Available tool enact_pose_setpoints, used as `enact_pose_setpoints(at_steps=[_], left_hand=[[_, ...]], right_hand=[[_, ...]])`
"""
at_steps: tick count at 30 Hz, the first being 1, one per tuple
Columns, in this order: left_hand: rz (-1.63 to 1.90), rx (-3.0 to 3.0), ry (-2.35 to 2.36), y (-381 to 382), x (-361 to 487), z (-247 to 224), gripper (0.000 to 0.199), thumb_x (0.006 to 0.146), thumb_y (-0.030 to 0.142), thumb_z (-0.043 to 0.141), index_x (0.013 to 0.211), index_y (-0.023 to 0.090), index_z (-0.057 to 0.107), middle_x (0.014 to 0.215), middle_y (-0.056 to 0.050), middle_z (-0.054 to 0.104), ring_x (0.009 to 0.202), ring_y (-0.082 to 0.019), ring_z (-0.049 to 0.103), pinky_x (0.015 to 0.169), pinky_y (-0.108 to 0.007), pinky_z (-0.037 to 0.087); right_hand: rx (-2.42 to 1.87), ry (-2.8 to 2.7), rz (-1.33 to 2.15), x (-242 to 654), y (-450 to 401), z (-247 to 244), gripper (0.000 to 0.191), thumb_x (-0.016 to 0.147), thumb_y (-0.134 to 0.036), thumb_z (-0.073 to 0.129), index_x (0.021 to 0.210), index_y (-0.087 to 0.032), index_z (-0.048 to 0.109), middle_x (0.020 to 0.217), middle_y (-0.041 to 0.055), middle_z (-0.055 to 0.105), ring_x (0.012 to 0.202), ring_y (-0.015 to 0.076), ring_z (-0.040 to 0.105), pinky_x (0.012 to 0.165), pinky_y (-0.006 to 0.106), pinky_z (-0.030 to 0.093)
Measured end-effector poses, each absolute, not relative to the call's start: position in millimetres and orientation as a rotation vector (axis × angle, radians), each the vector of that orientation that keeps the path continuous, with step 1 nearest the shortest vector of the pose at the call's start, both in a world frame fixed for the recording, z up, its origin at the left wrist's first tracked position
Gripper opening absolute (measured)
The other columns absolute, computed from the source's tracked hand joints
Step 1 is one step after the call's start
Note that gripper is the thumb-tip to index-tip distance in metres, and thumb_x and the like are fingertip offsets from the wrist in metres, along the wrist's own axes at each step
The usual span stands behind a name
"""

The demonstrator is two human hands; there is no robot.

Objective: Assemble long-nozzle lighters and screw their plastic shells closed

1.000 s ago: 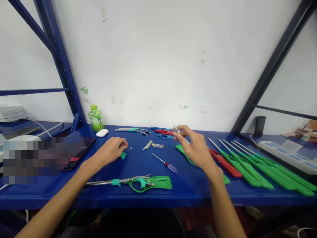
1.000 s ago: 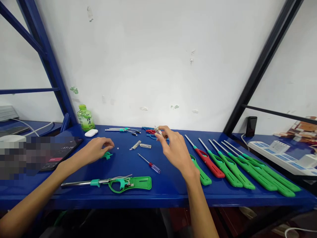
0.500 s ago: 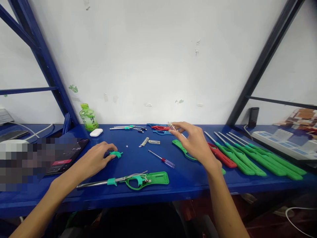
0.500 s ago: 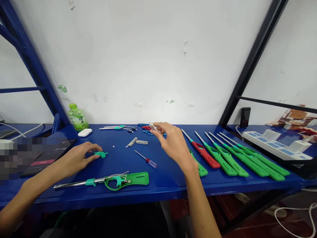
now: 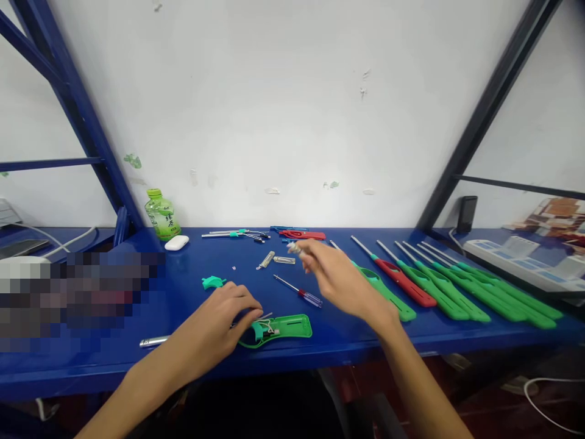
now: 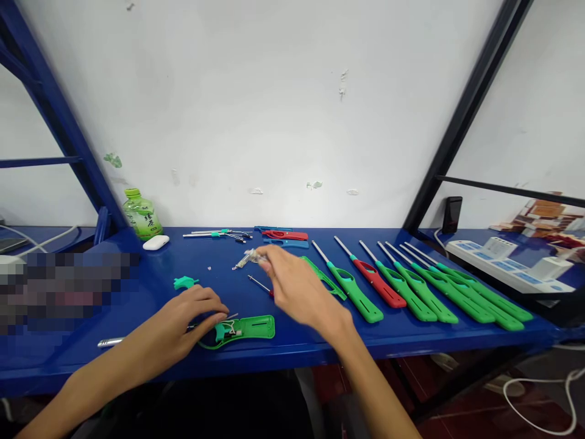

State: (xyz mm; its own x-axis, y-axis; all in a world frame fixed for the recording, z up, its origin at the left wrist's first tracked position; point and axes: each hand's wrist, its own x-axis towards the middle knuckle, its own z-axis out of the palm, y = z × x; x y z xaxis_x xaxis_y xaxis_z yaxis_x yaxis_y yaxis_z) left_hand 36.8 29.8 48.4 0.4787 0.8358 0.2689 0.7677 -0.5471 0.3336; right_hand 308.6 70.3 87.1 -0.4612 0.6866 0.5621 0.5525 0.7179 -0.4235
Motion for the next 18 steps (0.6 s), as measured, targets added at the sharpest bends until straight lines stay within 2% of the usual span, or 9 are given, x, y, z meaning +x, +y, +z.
enact_pose_setpoints(at_steps=[4, 8, 10, 13, 15, 18], left_hand=[[0.662, 2.54, 1.386, 20, 40, 36, 0.036, 0.11, 0.037, 0.042, 0.107, 0.026, 0.076, 0.107, -0.005, 0.072, 0.099, -0.023, 0.067, 0.095, -0.04, 0.051], [0.731, 2.524, 1.396, 14, 38, 28, 0.034, 0.11, 0.032, 0.041, 0.108, 0.025, 0.075, 0.105, -0.005, 0.069, 0.095, -0.022, 0.066, 0.088, -0.036, 0.053], [0.765, 2.522, 1.392, 12, 37, 25, 0.034, 0.111, 0.031, 0.041, 0.11, 0.026, 0.075, 0.105, -0.004, 0.068, 0.095, -0.021, 0.066, 0.085, -0.033, 0.053], [0.82, 2.533, 1.383, 11, 38, 20, 0.035, 0.11, 0.029, 0.04, 0.109, 0.025, 0.075, 0.106, -0.005, 0.067, 0.095, -0.02, 0.066, 0.083, -0.032, 0.054], [0.852, 2.547, 1.375, 11, 38, 17, 0.036, 0.11, 0.028, 0.039, 0.107, 0.025, 0.076, 0.106, -0.006, 0.066, 0.094, -0.02, 0.066, 0.081, -0.032, 0.054], [0.879, 2.564, 1.366, 10, 38, 15, 0.037, 0.11, 0.028, 0.039, 0.105, 0.025, 0.076, 0.103, -0.006, 0.067, 0.092, -0.021, 0.066, 0.08, -0.033, 0.054]], right_hand=[[-0.929, -2.204, 0.398, 294, 42, 65, 0.018, 0.116, -0.03, 0.037, 0.119, -0.025, 0.054, 0.111, 0.0039, 0.069, 0.094, 0.0205, 0.066, 0.082, 0.034, 0.048], [-1.016, -2.12, 0.594, 284, 24, 39, 0.017, 0.114, -0.039, 0.044, 0.102, -0.027, 0.044, 0.093, -0.0011, 0.059, 0.081, 0.019, 0.057, 0.072, 0.032, 0.044], [-1.038, -2.118, 0.589, 279, 23, 30, 0.018, 0.112, -0.033, 0.045, 0.097, -0.027, 0.04, 0.092, -0.0011, 0.056, 0.079, 0.019, 0.054, 0.073, 0.033, 0.044], [-0.996, -2.174, 0.547, 273, 24, 26, 0.015, 0.111, -0.022, 0.043, 0.096, -0.026, 0.04, 0.102, 0.0012, 0.06, 0.089, 0.0206, 0.056, 0.082, 0.036, 0.047], [-0.98, -2.223, 0.523, 271, 25, 26, 0.016, 0.11, -0.019, 0.043, 0.096, -0.026, 0.041, 0.104, 0.0016, 0.064, 0.093, 0.0216, 0.058, 0.087, 0.039, 0.048], [-0.984, -2.284, 0.481, 271, 24, 26, 0.018, 0.11, -0.017, 0.047, 0.095, -0.026, 0.042, 0.1, 0.0006, 0.066, 0.09, 0.0214, 0.06, 0.091, 0.041, 0.048]])
